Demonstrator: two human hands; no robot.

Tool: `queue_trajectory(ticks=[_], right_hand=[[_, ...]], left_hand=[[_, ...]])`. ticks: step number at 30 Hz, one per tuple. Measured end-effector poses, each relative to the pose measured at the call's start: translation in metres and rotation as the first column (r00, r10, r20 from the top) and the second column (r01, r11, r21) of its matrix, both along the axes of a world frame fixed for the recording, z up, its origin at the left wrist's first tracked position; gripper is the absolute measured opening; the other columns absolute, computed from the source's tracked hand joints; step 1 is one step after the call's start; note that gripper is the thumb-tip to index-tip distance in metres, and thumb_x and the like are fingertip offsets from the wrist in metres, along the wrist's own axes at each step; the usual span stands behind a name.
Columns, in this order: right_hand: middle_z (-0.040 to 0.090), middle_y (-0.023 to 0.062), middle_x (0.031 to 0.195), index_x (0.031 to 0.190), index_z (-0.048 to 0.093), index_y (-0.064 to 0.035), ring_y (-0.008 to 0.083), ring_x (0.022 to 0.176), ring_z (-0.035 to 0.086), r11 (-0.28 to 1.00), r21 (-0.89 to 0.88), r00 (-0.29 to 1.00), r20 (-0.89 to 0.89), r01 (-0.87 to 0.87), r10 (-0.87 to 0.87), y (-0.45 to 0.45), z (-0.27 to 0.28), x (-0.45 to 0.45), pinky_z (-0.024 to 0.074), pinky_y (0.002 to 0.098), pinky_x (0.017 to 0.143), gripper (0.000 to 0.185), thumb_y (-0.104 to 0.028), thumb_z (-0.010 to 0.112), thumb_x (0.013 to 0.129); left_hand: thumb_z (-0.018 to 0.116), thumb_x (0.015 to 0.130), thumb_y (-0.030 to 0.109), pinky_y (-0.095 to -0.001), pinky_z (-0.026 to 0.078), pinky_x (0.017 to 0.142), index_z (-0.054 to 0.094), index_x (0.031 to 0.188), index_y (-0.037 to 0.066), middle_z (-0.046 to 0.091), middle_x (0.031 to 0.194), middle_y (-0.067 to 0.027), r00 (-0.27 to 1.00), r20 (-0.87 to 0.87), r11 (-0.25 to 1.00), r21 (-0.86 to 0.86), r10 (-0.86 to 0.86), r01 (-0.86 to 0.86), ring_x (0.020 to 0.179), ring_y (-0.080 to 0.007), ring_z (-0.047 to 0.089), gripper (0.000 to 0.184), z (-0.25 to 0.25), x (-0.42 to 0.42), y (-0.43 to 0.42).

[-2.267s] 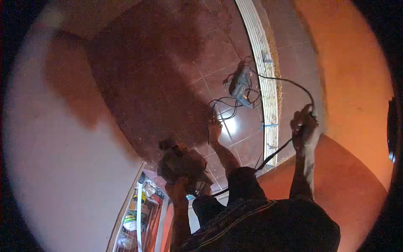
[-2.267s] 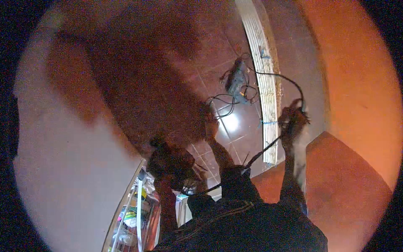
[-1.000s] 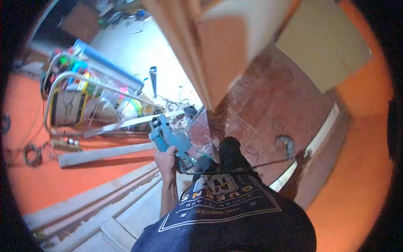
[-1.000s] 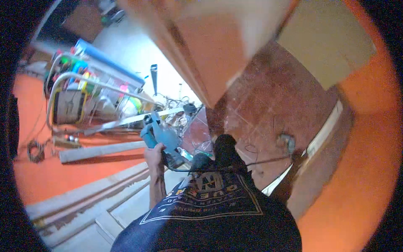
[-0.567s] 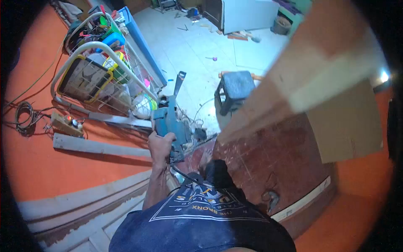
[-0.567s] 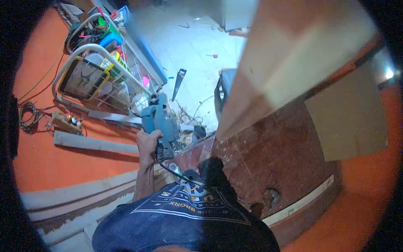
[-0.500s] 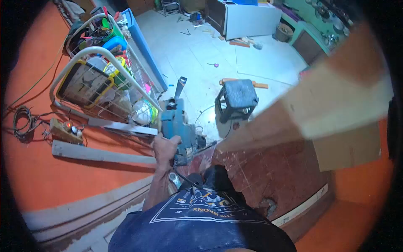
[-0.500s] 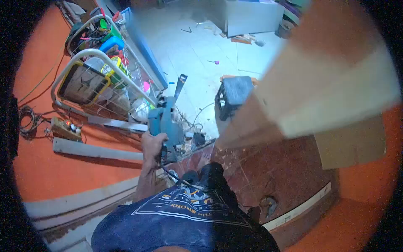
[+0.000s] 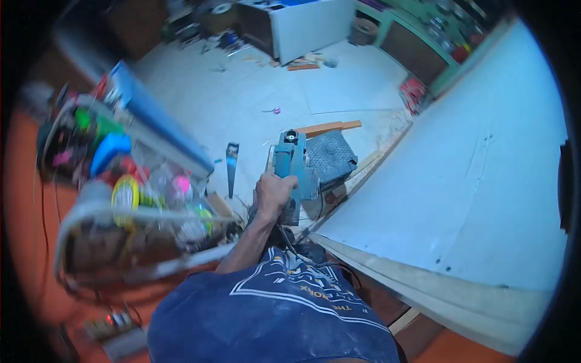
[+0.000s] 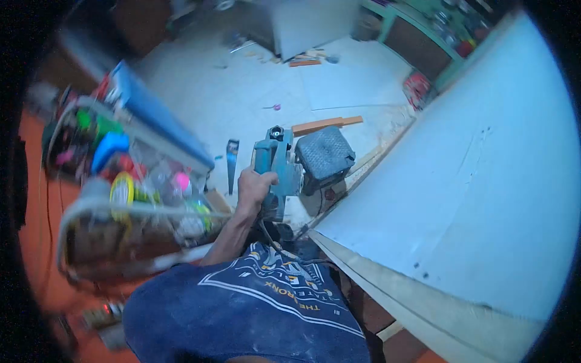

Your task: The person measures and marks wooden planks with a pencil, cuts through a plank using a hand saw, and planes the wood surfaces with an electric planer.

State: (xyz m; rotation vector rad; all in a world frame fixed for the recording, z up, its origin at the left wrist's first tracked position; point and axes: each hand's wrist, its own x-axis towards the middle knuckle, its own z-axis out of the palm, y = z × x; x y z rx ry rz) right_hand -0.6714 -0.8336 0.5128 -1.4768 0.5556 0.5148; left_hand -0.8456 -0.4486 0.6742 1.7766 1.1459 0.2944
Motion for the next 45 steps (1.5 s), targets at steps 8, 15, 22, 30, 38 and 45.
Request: queue_trajectory(ticks=[8, 15, 22, 30, 38, 45], right_hand=[[0.061, 0.0081, 0.077, 0.089, 0.055, -0.0061, 0.0155, 0.059, 0.055, 0.865, -0.248, 0.884, -0.058, 0.437, -0.463, 0.079, -0.128, -0.056, 0.0436, 0.027, 0.054, 0.02, -0.022, 0.057, 0.1], [0.06, 0.0068, 0.075, 0.087, 0.055, -0.0072, 0.0146, 0.057, 0.053, 0.64, -0.323, 0.639, -0.124, 0.697, -0.759, 0.192, -0.145, -0.1, 0.0422, 0.027, 0.052, 0.021, -0.024, 0.057, 0.099], [0.058, 0.0055, 0.072, 0.084, 0.054, -0.0083, 0.0137, 0.054, 0.051, 0.445, -0.294, 0.445, -0.07, 0.846, -0.893, 0.268, -0.153, -0.095, 0.0408, 0.027, 0.049, 0.023, -0.025, 0.057, 0.099], [0.057, 0.004, 0.07, 0.082, 0.053, -0.0096, 0.0126, 0.051, 0.049, 0.167, -0.369, 0.162, -0.044, 0.914, -0.986, 0.362, -0.159, -0.143, 0.0392, 0.027, 0.046, 0.025, -0.027, 0.057, 0.099], [0.053, 0.0019, 0.063, 0.076, 0.052, -0.0123, 0.0105, 0.043, 0.044, -0.242, -0.347, -0.277, -0.054, 0.906, -0.959, 0.551, -0.179, -0.208, 0.036, 0.0282, 0.04, 0.025, -0.025, 0.054, 0.098], [0.071, 0.0184, 0.101, 0.091, 0.078, -0.0063, 0.0342, 0.097, 0.069, 0.632, -0.651, 0.592, -0.724, -0.42, -0.353, 0.79, -0.401, -0.202, 0.0557, 0.0455, 0.085, 0.023, -0.024, 0.063, 0.088]], left_hand=[[0.071, 0.066, 0.021, -0.0374, 0.051, 0.063, 0.069, 0.077, -0.006, 0.068, 0.069, -0.0131, 0.936, 0.169, 0.934, -0.137, -0.307, 0.331, 0.064, -0.021, 0.064, 0.03, -0.131, 0.162, 0.256], [0.069, 0.067, 0.013, -0.0403, 0.049, 0.057, 0.067, 0.077, -0.009, 0.066, 0.07, -0.0127, 0.983, 0.087, 0.978, -0.124, -0.16, 0.17, 0.06, -0.0213, 0.063, 0.025, -0.156, 0.262, 0.444], [0.066, 0.067, 0.006, -0.0366, 0.052, 0.058, 0.063, 0.075, -0.007, 0.063, 0.072, -0.0102, 0.978, 0.188, 0.986, -0.123, -0.089, 0.113, 0.061, -0.0224, 0.063, 0.015, -0.144, 0.383, 0.577], [0.068, 0.077, 0.011, -0.0458, 0.052, 0.078, 0.067, 0.093, -0.012, 0.07, 0.098, -0.0212, 0.954, -0.288, 0.907, 0.376, -0.083, 0.192, 0.094, -0.0353, 0.07, 0.028, -0.242, 0.615, 0.772], [0.065, 0.069, 0.007, -0.0431, 0.052, 0.064, 0.061, 0.082, -0.007, 0.062, 0.084, -0.0109, 0.919, -0.137, 0.929, -0.077, -0.369, 0.362, 0.072, -0.0276, 0.063, 0.02, -0.329, 0.714, 0.766], [0.064, 0.072, 0.011, -0.0451, 0.056, 0.085, 0.063, 0.103, -0.005, 0.063, 0.102, -0.0128, 0.617, -0.07, 0.567, -0.488, -0.784, 0.664, 0.093, -0.0311, 0.066, 0.035, -0.57, 0.793, 0.678]])
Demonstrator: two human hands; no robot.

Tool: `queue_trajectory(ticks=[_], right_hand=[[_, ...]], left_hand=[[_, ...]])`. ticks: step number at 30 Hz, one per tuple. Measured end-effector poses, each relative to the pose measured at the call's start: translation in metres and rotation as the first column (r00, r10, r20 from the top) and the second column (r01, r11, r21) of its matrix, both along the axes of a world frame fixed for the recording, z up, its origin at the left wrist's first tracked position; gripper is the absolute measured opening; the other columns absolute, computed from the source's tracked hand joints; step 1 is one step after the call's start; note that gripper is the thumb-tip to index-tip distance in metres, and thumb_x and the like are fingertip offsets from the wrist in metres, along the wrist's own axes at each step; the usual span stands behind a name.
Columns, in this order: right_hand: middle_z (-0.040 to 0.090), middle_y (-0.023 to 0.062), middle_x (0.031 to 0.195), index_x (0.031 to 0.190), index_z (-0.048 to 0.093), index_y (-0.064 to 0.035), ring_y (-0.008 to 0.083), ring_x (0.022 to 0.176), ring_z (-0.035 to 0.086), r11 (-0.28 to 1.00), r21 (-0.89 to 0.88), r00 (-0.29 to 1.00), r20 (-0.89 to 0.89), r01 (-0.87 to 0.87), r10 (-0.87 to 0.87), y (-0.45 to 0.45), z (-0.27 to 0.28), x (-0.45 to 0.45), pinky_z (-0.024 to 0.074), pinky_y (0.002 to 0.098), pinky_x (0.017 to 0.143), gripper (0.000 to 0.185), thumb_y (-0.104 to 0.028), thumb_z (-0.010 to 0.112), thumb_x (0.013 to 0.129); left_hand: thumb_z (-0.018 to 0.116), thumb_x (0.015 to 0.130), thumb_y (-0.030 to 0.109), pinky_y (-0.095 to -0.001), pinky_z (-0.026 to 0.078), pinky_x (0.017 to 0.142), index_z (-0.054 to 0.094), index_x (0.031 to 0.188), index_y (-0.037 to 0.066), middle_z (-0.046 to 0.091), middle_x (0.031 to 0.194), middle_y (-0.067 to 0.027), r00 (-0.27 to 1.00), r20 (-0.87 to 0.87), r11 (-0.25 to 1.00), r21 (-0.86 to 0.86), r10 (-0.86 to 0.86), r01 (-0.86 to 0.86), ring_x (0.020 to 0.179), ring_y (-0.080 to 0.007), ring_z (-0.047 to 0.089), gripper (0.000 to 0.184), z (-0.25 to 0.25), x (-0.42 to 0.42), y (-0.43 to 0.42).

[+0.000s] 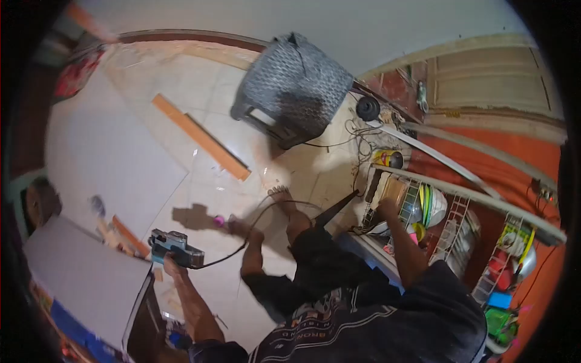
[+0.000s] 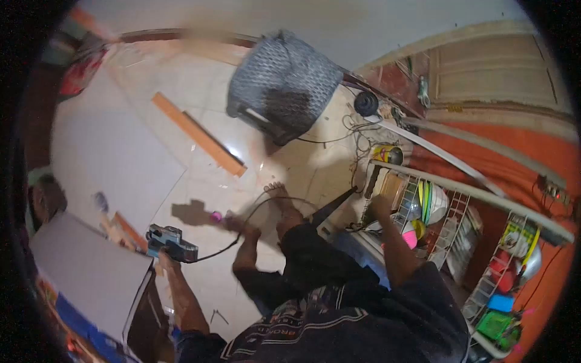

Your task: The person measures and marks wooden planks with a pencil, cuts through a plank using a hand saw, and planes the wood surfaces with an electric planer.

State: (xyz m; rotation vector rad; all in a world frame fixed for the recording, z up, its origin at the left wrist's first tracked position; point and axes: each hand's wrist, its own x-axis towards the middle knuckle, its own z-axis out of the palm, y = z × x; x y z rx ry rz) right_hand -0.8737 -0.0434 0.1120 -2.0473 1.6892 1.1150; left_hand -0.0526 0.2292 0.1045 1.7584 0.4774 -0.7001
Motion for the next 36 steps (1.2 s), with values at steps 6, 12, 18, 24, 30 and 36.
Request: queue_trajectory(ticks=[6, 12, 18, 24, 30, 36], right_hand=[[0.075, 0.0176, 0.088, 0.094, 0.075, -0.0006, 0.0317, 0.081, 0.074, 0.581, 0.424, 0.688, -0.159, 0.695, -0.708, 0.05, -0.148, 0.059, 0.059, 0.0449, 0.067, 0.024, -0.021, 0.07, 0.082], [0.071, 0.0254, 0.101, 0.112, 0.066, -0.0018, 0.0438, 0.095, 0.068, 0.628, -0.448, 0.736, 0.596, 0.636, -0.32, -0.183, -0.303, 0.013, 0.0528, 0.0512, 0.082, 0.05, -0.048, 0.053, 0.099], [0.069, 0.0302, 0.107, 0.116, 0.066, -0.0007, 0.0468, 0.105, 0.065, 0.206, -0.519, 0.559, 0.767, 0.829, -0.315, -0.346, -0.326, -0.024, 0.0505, 0.0539, 0.091, 0.038, -0.026, 0.054, 0.09], [0.069, 0.0277, 0.111, 0.113, 0.07, -0.0039, 0.0449, 0.106, 0.066, -0.003, -0.484, 0.445, 0.806, 0.875, -0.391, -0.4, -0.321, -0.071, 0.0512, 0.0522, 0.091, 0.036, -0.025, 0.057, 0.088], [0.066, 0.0231, 0.093, 0.097, 0.063, -0.005, 0.0447, 0.083, 0.066, 0.241, -0.782, 0.8, 0.599, 0.574, 0.038, -0.363, -0.297, -0.008, 0.0514, 0.0532, 0.073, 0.023, -0.025, 0.067, 0.087], [0.057, 0.011, 0.084, 0.102, 0.06, -0.0083, 0.0288, 0.065, 0.065, 0.491, -0.868, 0.828, 0.33, 0.077, 0.453, -0.264, -0.4, 0.122, 0.054, 0.0484, 0.057, 0.012, -0.014, 0.059, 0.091]], left_hand=[[0.064, 0.073, 0.011, -0.0432, 0.058, 0.079, 0.063, 0.099, -0.006, 0.065, 0.102, -0.0145, 0.973, -0.109, 0.979, -0.018, -0.204, 0.203, 0.088, -0.0312, 0.067, 0.031, -0.206, -0.002, -0.108], [0.067, 0.065, 0.015, -0.0391, 0.052, 0.057, 0.063, 0.083, -0.008, 0.061, 0.077, -0.01, 0.929, 0.117, 0.924, 0.204, -0.35, 0.323, 0.066, -0.0261, 0.063, 0.029, -0.25, -0.067, -0.176], [0.064, 0.061, 0.009, -0.0398, 0.049, 0.055, 0.062, 0.078, -0.009, 0.062, 0.075, -0.0128, 0.892, 0.302, 0.901, 0.377, -0.337, 0.213, 0.06, -0.0268, 0.06, 0.025, -0.27, -0.083, -0.152], [0.065, 0.062, 0.008, -0.0398, 0.041, 0.051, 0.059, 0.066, -0.007, 0.058, 0.07, -0.011, 0.833, 0.296, 0.802, 0.538, -0.467, 0.259, 0.055, -0.0251, 0.053, 0.016, -0.308, -0.076, -0.122], [0.068, 0.059, 0.008, -0.0394, 0.044, 0.054, 0.057, 0.063, -0.005, 0.059, 0.071, -0.011, 0.899, 0.178, 0.825, 0.496, -0.401, 0.27, 0.059, -0.0264, 0.055, 0.018, -0.317, -0.079, -0.12], [0.065, 0.067, 0.015, -0.0404, 0.049, 0.058, 0.064, 0.072, -0.005, 0.064, 0.076, -0.011, 0.839, 0.269, 0.81, 0.509, -0.472, 0.292, 0.065, -0.0258, 0.06, 0.02, -0.314, -0.08, -0.109]])
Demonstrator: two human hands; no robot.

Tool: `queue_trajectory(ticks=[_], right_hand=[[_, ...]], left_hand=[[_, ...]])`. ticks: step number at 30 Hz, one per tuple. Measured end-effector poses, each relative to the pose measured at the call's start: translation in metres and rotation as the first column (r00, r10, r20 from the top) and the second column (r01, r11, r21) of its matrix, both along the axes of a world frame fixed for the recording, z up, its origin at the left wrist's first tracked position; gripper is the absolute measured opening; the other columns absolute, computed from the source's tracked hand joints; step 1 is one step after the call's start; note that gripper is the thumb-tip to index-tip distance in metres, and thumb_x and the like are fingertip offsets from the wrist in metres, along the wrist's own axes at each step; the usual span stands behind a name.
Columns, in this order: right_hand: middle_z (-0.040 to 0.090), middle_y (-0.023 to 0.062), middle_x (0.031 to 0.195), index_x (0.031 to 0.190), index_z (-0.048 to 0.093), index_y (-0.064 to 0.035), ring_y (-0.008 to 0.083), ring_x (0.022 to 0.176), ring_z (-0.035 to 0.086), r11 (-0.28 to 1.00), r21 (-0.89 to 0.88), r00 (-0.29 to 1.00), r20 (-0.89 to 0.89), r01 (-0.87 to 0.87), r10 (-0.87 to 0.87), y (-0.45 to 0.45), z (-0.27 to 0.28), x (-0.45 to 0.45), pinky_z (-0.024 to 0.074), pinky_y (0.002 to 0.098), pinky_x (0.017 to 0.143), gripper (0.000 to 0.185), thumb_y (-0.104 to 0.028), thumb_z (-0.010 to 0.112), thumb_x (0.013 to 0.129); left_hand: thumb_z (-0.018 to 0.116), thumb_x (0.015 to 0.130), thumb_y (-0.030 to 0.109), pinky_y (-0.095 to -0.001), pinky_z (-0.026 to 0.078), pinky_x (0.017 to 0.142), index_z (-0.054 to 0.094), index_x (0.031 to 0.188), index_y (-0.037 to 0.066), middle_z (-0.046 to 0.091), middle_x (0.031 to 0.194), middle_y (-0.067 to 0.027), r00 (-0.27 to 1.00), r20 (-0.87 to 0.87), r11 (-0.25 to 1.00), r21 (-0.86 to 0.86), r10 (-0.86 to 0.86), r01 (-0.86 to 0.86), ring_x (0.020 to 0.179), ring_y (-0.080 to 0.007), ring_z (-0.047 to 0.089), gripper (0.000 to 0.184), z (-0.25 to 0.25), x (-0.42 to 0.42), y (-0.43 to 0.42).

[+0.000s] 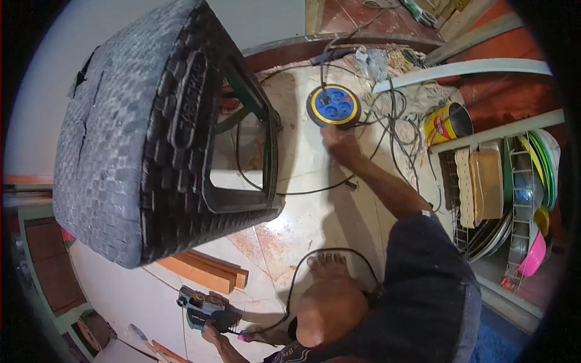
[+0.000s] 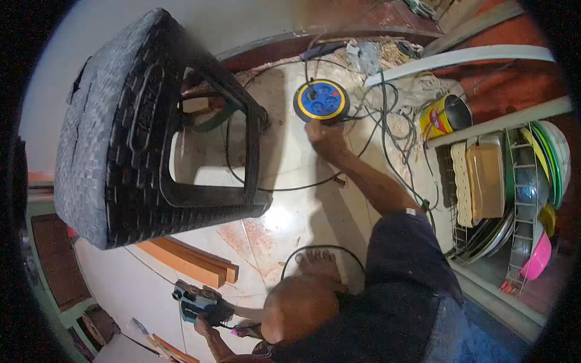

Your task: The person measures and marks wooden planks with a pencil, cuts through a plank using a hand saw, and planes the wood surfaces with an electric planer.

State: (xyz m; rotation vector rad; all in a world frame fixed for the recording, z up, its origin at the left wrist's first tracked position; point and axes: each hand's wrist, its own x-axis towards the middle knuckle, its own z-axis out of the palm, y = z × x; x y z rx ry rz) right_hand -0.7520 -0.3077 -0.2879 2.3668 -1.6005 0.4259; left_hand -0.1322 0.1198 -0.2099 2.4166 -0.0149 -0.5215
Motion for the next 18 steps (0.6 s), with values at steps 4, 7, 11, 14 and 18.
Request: queue_trajectory(ticks=[4, 7, 11, 14, 18], right_hand=[[0.058, 0.012, 0.086, 0.101, 0.062, -0.0071, 0.0327, 0.072, 0.066, 0.997, 0.072, 0.9, 0.434, 0.023, -0.052, 0.04, 0.03, 0.029, 0.054, 0.0486, 0.064, 0.012, -0.011, 0.063, 0.089], [0.063, 0.015, 0.097, 0.106, 0.063, -0.0055, 0.0348, 0.084, 0.066, 0.946, -0.145, 0.782, 0.606, 0.289, -0.146, 0.008, 0.032, -0.032, 0.055, 0.0438, 0.07, 0.022, -0.015, 0.067, 0.087], [0.061, 0.0266, 0.119, 0.122, 0.061, 0.0001, 0.0386, 0.102, 0.067, 0.646, -0.021, 0.616, 0.326, 0.763, -0.717, -0.066, 0.089, -0.115, 0.0551, 0.0493, 0.088, 0.037, -0.017, 0.059, 0.09], [0.059, 0.029, 0.125, 0.127, 0.06, 0.0009, 0.0441, 0.108, 0.066, 0.547, 0.279, 0.562, 0.032, 0.789, -0.827, -0.11, 0.067, -0.165, 0.0557, 0.0506, 0.09, 0.041, -0.017, 0.056, 0.091], [0.057, 0.0293, 0.128, 0.127, 0.06, 0.0016, 0.047, 0.108, 0.066, 0.479, 0.522, 0.554, 0.015, 0.706, -0.833, -0.104, 0.087, -0.165, 0.0557, 0.0515, 0.09, 0.041, -0.019, 0.057, 0.091]], left_hand=[[0.069, 0.072, 0.011, -0.0397, 0.055, 0.062, 0.066, 0.084, -0.007, 0.067, 0.083, -0.013, 0.997, -0.042, 0.997, -0.04, -0.066, 0.064, 0.071, -0.0265, 0.067, 0.022, -0.001, 0.013, 0.02], [0.07, 0.07, 0.007, -0.0376, 0.056, 0.064, 0.065, 0.089, -0.009, 0.068, 0.087, -0.0139, 0.987, -0.113, 0.986, -0.136, -0.114, 0.099, 0.071, -0.0248, 0.067, 0.025, 0.002, 0.012, 0.01], [0.072, 0.068, 0.006, -0.0356, 0.053, 0.072, 0.066, 0.099, -0.008, 0.066, 0.092, -0.0095, 0.982, -0.167, 0.996, -0.048, -0.088, 0.081, 0.076, -0.0238, 0.062, 0.035, 0.002, 0.017, 0.013], [0.073, 0.069, 0.01, -0.0367, 0.054, 0.078, 0.065, 0.106, -0.01, 0.069, 0.102, -0.0161, 0.974, -0.115, 0.98, 0.016, -0.194, 0.197, 0.081, -0.0243, 0.065, 0.042, -0.008, 0.029, 0.02], [0.073, 0.071, 0.016, -0.0416, 0.055, 0.084, 0.059, 0.116, -0.01, 0.068, 0.107, -0.0218, 0.965, 0.031, 0.932, 0.272, -0.259, 0.242, 0.089, -0.0323, 0.068, 0.054, -0.011, 0.027, 0.022]])
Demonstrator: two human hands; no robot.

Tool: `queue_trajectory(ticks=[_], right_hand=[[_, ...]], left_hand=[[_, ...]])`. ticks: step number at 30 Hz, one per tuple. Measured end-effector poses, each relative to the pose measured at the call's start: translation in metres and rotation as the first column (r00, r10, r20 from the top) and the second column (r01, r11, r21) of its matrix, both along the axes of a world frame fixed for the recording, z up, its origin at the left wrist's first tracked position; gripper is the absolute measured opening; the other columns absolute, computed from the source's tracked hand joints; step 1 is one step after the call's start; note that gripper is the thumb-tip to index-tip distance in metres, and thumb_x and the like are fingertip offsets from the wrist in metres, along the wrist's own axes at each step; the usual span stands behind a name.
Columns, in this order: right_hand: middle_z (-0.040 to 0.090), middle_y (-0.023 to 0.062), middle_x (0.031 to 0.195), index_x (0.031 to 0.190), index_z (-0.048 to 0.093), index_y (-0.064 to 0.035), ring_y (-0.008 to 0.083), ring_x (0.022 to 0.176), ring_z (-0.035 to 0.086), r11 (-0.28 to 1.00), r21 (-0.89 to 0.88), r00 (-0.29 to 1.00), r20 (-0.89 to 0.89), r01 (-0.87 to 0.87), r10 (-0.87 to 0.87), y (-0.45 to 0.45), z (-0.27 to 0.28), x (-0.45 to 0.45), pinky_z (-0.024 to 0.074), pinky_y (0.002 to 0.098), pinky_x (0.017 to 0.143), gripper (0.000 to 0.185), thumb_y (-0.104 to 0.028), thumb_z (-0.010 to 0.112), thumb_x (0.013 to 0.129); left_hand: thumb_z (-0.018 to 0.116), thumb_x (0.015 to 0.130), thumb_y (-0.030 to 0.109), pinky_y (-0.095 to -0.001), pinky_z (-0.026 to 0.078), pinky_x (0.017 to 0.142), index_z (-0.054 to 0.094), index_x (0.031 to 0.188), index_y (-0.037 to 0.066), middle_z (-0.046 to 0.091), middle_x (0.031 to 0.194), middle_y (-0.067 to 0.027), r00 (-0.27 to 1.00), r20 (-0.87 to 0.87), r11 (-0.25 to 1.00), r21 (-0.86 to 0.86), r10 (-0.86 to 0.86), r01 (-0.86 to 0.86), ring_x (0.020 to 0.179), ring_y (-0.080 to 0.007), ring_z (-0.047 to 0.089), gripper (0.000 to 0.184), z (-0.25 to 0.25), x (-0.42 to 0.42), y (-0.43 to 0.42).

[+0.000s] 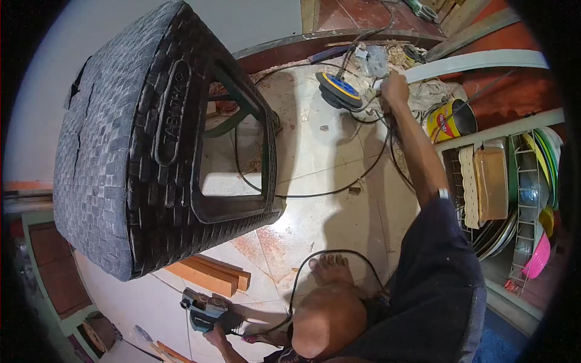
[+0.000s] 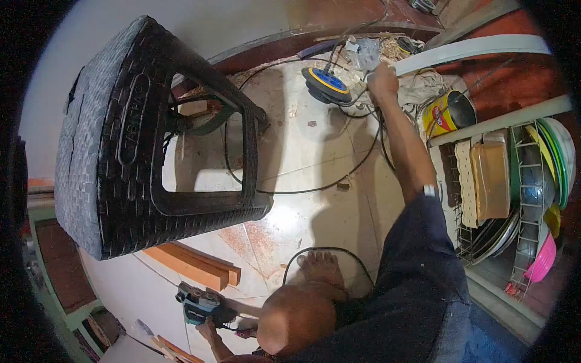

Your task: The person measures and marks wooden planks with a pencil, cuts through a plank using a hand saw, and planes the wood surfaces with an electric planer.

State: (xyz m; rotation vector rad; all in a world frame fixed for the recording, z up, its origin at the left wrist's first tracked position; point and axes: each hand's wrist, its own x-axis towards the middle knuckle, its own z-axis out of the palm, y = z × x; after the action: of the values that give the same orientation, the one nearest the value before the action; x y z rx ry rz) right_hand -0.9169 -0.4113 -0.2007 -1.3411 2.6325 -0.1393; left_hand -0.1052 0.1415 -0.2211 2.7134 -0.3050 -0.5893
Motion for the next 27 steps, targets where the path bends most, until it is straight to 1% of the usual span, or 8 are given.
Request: queue_trajectory(ticks=[2, 5, 9, 12, 15, 17, 21, 27], right_hand=[[0.057, 0.028, 0.128, 0.127, 0.06, -0.001, 0.0453, 0.11, 0.065, 0.992, -0.129, 0.993, 0.118, 0.003, 0.013, 0.027, -0.012, 0.001, 0.0547, 0.0512, 0.092, 0.041, -0.023, 0.058, 0.093], [0.058, 0.0277, 0.124, 0.129, 0.057, -0.0038, 0.0431, 0.115, 0.062, 0.975, -0.218, 0.998, -0.039, 0.037, -0.046, 0.051, -0.011, 0.03, 0.0532, 0.0512, 0.094, 0.04, -0.023, 0.058, 0.093], [0.06, 0.0275, 0.122, 0.127, 0.055, -0.0043, 0.0452, 0.112, 0.062, 0.976, -0.216, 0.993, -0.121, -0.026, -0.001, 0.036, -0.026, -0.002, 0.052, 0.0529, 0.095, 0.038, -0.021, 0.058, 0.093], [0.067, 0.0284, 0.107, 0.12, 0.06, -0.0037, 0.0473, 0.102, 0.066, 0.953, -0.3, 0.999, -0.047, -0.039, 0.026, 0.043, -0.017, -0.004, 0.0516, 0.0527, 0.091, 0.034, -0.027, 0.055, 0.096], [0.069, 0.0267, 0.101, 0.117, 0.065, -0.0045, 0.0461, 0.099, 0.067, 0.855, -0.517, 0.997, 0.082, 0.031, 0.013, 0.082, 0.045, 0.043, 0.0518, 0.051, 0.088, 0.038, -0.035, 0.055, 0.097], [0.07, 0.0243, 0.1, 0.117, 0.068, -0.0062, 0.044, 0.098, 0.068, 0.785, -0.597, 0.953, 0.3, 0.162, 0.032, 0.125, 0.059, 0.067, 0.0519, 0.0499, 0.086, 0.042, -0.042, 0.059, 0.096], [0.069, 0.024, 0.103, 0.124, 0.068, -0.0091, 0.0425, 0.098, 0.068, 0.95, -0.308, 0.972, 0.233, 0.044, 0.031, 0.165, -0.007, 0.072, 0.0523, 0.0511, 0.087, 0.041, -0.039, 0.059, 0.097], [0.065, 0.021, 0.121, 0.137, 0.061, -0.0213, 0.04, 0.104, 0.067, 0.983, 0.129, 0.952, 0.294, -0.131, 0.088, 0.167, -0.018, 0.106, 0.0563, 0.0493, 0.084, 0.045, -0.038, 0.061, 0.096]], left_hand=[[0.074, 0.074, 0.026, -0.0504, 0.055, 0.087, 0.047, 0.128, -0.009, 0.06, 0.118, -0.029, 0.951, 0.286, 0.886, 0.463, -0.116, -0.032, 0.104, -0.0427, 0.064, 0.07, 0.017, -0.024, -0.024], [0.074, 0.077, 0.034, -0.0578, 0.054, 0.088, 0.041, 0.131, -0.011, 0.05, 0.129, -0.0309, 0.866, 0.459, 0.818, 0.564, -0.198, -0.111, 0.114, -0.0489, 0.055, 0.077, 0.038, -0.077, -0.051], [0.069, 0.085, 0.022, -0.0529, 0.049, 0.093, 0.039, 0.142, -0.001, 0.046, 0.137, -0.0244, 0.412, 0.692, 0.804, 0.478, -0.592, 0.354, 0.124, -0.0427, 0.048, 0.067, 0.06, -0.149, -0.095], [0.062, 0.09, 0.005, -0.0439, 0.046, 0.096, 0.052, 0.13, -0.006, 0.054, 0.129, -0.0219, 0.535, 0.492, 0.596, -0.04, -0.687, 0.802, 0.115, -0.037, 0.055, 0.044, 0.101, -0.253, -0.169], [0.063, 0.091, 0.004, -0.0371, 0.048, 0.089, 0.061, 0.118, -0.005, 0.062, 0.111, -0.019, 0.542, 0.105, 0.37, -0.622, -0.834, 0.69, 0.101, -0.0291, 0.061, 0.028, 0.108, -0.365, -0.248], [0.061, 0.095, 0.011, -0.0345, 0.05, 0.081, 0.065, 0.111, -0.001, 0.067, 0.094, -0.0136, 0.409, 0.018, 0.281, -0.698, -0.912, 0.659, 0.086, -0.0221, 0.063, 0.02, 0.101, -0.43, -0.314], [0.058, 0.097, 0.041, -0.0506, 0.05, 0.086, 0.062, 0.114, 0.001, 0.07, 0.103, -0.0228, 0.32, 0.148, 0.194, -0.542, -0.936, 0.818, 0.097, -0.0426, 0.067, 0.044, 0.065, -0.538, -0.458], [0.064, 0.092, 0.05, -0.0492, 0.051, 0.091, 0.069, 0.112, -0.001, 0.071, 0.11, -0.0261, 0.443, -0.144, 0.465, -0.319, -0.885, 0.826, 0.107, -0.043, 0.067, 0.056, 0.021, -0.588, -0.565]])
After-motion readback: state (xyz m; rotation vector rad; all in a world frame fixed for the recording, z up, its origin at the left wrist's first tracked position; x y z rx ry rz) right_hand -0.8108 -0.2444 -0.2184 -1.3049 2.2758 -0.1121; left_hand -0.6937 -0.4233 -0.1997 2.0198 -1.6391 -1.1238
